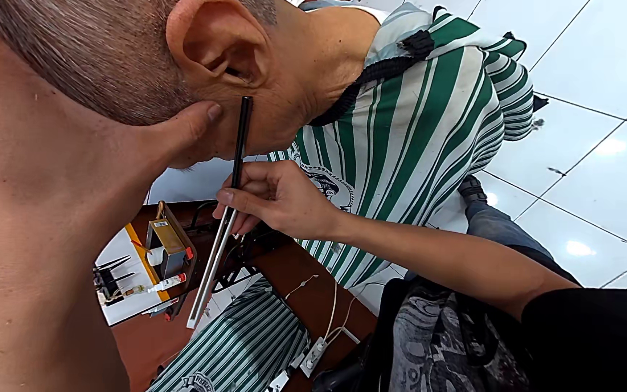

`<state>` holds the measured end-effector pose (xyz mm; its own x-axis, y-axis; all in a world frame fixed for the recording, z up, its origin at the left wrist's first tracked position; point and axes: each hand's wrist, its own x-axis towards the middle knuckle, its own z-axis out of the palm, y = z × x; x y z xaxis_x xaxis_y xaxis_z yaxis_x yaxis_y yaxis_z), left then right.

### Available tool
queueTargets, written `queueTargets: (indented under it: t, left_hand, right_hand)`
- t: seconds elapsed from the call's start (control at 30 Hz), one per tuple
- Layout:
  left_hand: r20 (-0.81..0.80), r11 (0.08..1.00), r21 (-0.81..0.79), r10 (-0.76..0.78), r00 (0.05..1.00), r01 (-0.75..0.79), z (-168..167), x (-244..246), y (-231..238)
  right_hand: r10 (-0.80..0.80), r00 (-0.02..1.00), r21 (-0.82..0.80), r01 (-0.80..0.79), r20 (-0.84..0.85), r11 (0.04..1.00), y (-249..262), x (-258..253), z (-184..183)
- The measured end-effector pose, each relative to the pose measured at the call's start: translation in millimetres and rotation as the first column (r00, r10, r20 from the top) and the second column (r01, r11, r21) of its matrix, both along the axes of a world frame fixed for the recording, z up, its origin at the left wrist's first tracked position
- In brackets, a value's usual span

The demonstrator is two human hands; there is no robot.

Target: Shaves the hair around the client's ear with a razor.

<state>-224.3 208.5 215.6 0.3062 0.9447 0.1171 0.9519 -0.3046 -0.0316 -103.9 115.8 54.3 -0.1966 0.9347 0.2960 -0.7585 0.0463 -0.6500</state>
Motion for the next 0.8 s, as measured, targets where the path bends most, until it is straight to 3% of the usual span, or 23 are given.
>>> queueTargets:
  t: [0.8]
  left_hand:
    - [0.024,0.999,-0.047,-0.001,1.0,0.002,0,1,-5]
  right_hand:
    - [-0.023,0.999,-0.024,0.024,0.037,0.999,1,4,-12]
